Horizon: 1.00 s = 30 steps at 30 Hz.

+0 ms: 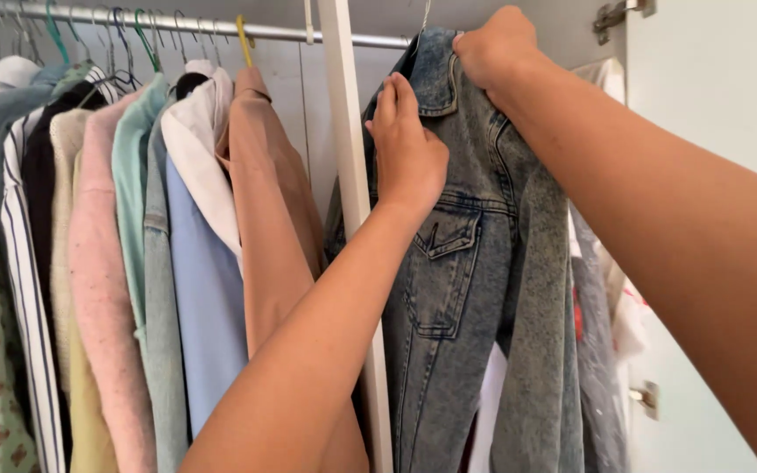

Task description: Hanging several pieces of clothing on hangers inside a wardrobe.

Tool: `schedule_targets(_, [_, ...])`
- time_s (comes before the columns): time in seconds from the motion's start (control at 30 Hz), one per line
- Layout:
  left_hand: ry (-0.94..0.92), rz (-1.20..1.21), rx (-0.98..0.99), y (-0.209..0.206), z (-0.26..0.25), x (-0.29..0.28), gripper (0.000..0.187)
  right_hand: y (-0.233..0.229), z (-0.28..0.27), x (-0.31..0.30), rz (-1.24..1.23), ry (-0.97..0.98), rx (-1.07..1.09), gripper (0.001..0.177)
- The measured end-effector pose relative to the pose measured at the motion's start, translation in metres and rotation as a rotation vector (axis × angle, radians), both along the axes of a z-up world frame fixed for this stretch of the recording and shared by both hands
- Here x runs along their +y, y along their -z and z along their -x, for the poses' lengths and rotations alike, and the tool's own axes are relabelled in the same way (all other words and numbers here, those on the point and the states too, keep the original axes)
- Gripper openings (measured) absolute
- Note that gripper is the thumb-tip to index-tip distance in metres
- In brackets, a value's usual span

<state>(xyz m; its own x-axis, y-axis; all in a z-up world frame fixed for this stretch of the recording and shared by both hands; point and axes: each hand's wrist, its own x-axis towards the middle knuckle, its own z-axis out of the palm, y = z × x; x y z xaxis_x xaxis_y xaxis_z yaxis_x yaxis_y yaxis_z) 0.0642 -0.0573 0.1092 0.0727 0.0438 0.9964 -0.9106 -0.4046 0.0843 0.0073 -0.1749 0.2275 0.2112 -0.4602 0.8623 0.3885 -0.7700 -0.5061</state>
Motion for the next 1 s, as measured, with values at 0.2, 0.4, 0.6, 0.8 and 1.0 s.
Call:
schedule_targets(0.2, [0.225,-0.085,0.05,-0.037,-0.034,-0.012,0.076,-0.031,-0.067,-0.007,0.071,0.09,-0.021,0.03])
schedule_targets(0.4, [0.133,-0.075,0.05,-0.069,-0.072,-0.024,0.077,-0.053,-0.087,0.004,0.106,0.156,0.016,0.033])
schedule_targets(0.6, [0.133,-0.025,0.197,-0.071,-0.09,-0.006,0.07,-0.055,-0.135,0.024,0.073,0.095,0.061,0.029])
schedule_targets(0.8, [0.104,-0.112,0.389,-0.061,-0.066,0.004,0.084,-0.045,-0.168,0.019,0.039,0.044,0.149,0.034])
schedule_targets(1.0, [0.19,-0.149,0.481,-0.055,-0.073,0.0,0.085,-0.031,-0.17,0.017,0.023,0.004,0.264,0.043])
